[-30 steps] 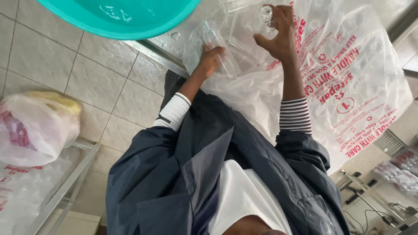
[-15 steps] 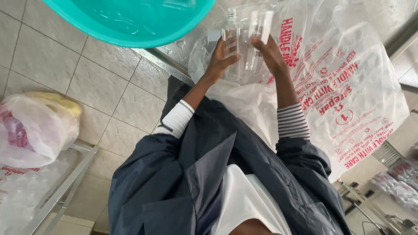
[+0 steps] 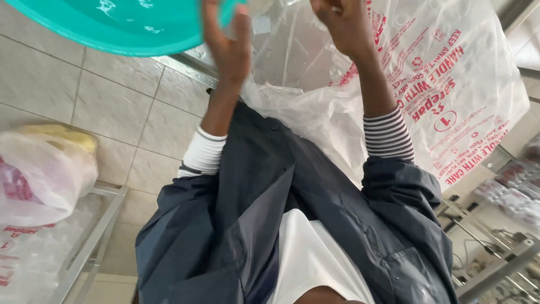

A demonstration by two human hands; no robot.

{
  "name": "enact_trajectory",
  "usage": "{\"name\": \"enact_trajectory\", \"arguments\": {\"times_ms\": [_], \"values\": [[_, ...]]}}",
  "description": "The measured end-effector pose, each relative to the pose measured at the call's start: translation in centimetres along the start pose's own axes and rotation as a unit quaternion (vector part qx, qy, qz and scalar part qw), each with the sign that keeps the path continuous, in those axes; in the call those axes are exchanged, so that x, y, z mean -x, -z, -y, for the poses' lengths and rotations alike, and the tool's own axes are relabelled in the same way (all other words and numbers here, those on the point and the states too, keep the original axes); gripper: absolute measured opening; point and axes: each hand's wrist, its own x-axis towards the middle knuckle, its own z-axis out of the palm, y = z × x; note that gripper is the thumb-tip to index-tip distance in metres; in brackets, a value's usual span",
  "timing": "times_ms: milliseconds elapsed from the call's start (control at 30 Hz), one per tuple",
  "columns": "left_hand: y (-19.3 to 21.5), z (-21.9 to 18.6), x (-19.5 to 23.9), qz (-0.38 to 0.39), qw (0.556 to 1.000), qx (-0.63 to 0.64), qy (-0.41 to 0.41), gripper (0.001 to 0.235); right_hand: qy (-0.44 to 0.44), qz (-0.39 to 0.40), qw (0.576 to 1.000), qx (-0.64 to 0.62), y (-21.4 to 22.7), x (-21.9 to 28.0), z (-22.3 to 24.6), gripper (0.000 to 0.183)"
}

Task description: The person repeatedly takes clear plastic containers from a large bag, rinses them in a teal basin of water, and places them on a stainless steel counter. The process is repeated multiple times throughout the clip.

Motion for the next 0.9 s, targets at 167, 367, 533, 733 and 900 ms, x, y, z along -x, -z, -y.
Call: {"name": "enact_trajectory", "arguments": {"times_ms": [167,367,533,733,900], "values": [[-11.0,1.8,14.3,0.694,0.707,-0.119,0.061,0.061,-0.340,0.339,0.760,0.437,2.7,9.0,-3.4,0.047],[-13.9,2.5,14.8,0.740,0.658,-0.062,0.124,0.098,-0.354,0.384,0.725,0.448,3.4,12.2,-3.7,0.084],[-13.4,3.6,16.3,0.758,0.605,-0.154,0.188,0.094,-0.360,0.342,0.759,0.421,3.8,14.6,-7.7,0.076],[-13.5,9.6,20.2,0.618,0.740,0.114,0.237,0.065,-0.390,0.335,0.788,0.338,5.2,14.1,-11.1,0.085],[-12.7,-1.0,12.9,0.588,0.715,0.223,0.305,0.069,-0.350,0.305,0.813,0.350,6.7,13.8,-7.1,0.094]]}}
